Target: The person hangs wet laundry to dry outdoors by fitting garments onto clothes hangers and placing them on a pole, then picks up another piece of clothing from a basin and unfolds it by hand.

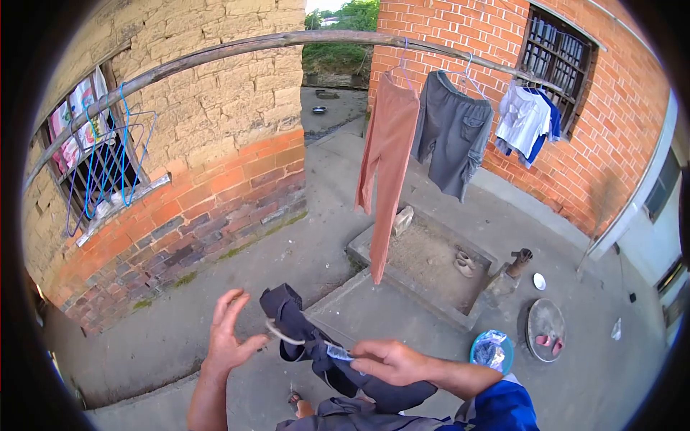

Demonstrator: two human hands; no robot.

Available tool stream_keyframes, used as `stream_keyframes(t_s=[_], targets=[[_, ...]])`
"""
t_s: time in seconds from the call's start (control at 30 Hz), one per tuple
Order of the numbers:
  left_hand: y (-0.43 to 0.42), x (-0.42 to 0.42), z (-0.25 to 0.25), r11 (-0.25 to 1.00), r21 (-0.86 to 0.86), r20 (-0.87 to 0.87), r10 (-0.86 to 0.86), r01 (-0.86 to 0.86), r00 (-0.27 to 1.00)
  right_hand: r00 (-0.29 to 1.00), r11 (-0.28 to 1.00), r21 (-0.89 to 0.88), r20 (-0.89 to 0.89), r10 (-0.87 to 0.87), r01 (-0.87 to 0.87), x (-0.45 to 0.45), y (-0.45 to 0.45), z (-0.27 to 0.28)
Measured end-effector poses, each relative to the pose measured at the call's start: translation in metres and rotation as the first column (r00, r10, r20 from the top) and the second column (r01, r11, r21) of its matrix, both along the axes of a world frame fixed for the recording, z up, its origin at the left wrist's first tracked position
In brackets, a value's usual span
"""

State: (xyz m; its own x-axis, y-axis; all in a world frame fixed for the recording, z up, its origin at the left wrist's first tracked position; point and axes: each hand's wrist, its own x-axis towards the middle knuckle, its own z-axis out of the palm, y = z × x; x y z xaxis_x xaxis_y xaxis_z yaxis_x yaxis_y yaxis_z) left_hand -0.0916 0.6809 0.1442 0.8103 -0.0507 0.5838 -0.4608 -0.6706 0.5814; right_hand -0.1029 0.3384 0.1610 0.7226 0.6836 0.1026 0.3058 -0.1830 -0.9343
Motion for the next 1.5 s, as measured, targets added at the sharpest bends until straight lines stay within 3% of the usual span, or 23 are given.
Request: stream_keyframes(t_s=[0.03,0.13,0.2,0.27,0.37,0.43,0.5,0.67,0.77,0.87,1.07,1.17,1.3,1.5], targets=[[0.004,-0.001,-0.012,0.999,0.011,0.059,0.046,-0.047,0.997,0.998,0.997,0.045,-0.028,-0.060,0.061,0.005,-0.006,-0.003],[0.015,-0.020,-0.087,0.940,-0.313,-0.349,0.022,-0.138,0.937,0.966,0.974,0.088,-0.173,-0.191,0.209,0.027,-0.027,0.017],[0.019,-0.041,-0.148,0.943,-0.323,-0.463,-0.080,-0.083,0.883,0.947,0.937,0.161,-0.140,-0.290,0.310,0.045,-0.037,0.031],[0.009,-0.067,-0.175,0.979,-0.201,-0.547,-0.096,-0.020,0.832,0.917,0.899,0.179,-0.087,-0.390,0.399,0.063,-0.041,0.053],[0.008,-0.098,-0.253,0.940,-0.316,-0.686,-0.134,-0.128,0.715,0.911,0.865,0.291,-0.074,-0.406,0.409,0.097,-0.044,0.076],[0.004,-0.114,-0.271,0.916,-0.345,-0.737,-0.130,-0.204,0.663,0.915,0.867,0.317,-0.011,-0.402,0.385,0.125,-0.047,0.086],[0.004,-0.123,-0.290,0.888,-0.367,-0.788,-0.139,-0.277,0.599,0.904,0.842,0.339,-0.074,-0.420,0.419,0.141,-0.036,0.107],[0.013,-0.119,-0.309,0.799,-0.377,-0.892,-0.178,-0.469,0.415,0.900,0.851,0.330,0.008,-0.436,0.409,0.196,-0.011,0.136],[0.030,-0.095,-0.298,0.922,-0.289,-0.875,-0.145,-0.259,0.461,0.875,0.852,0.326,0.125,-0.468,0.409,0.239,0.002,0.147],[0.055,-0.070,-0.311,0.901,-0.349,-0.904,-0.251,-0.258,0.346,0.863,0.830,0.371,0.128,-0.489,0.416,0.283,0.016,0.170],[0.101,-0.009,-0.316,0.914,-0.336,-0.893,-0.233,-0.227,0.384,0.783,0.722,0.434,0.058,-0.619,0.539,0.390,0.034,0.222],[0.133,0.021,-0.346,0.969,-0.237,-0.859,-0.178,-0.066,0.480,0.798,0.713,0.452,0.006,-0.603,0.536,0.438,0.045,0.243],[0.169,0.039,-0.384,0.912,-0.373,-0.845,-0.259,-0.168,0.468,0.805,0.685,0.488,-0.064,-0.590,0.541,0.481,0.062,0.259],[0.169,0.063,-0.392,0.967,-0.112,-0.966,-0.051,-0.231,0.252,0.817,0.716,0.455,-0.045,-0.575,0.529,0.559,0.052,0.233]])
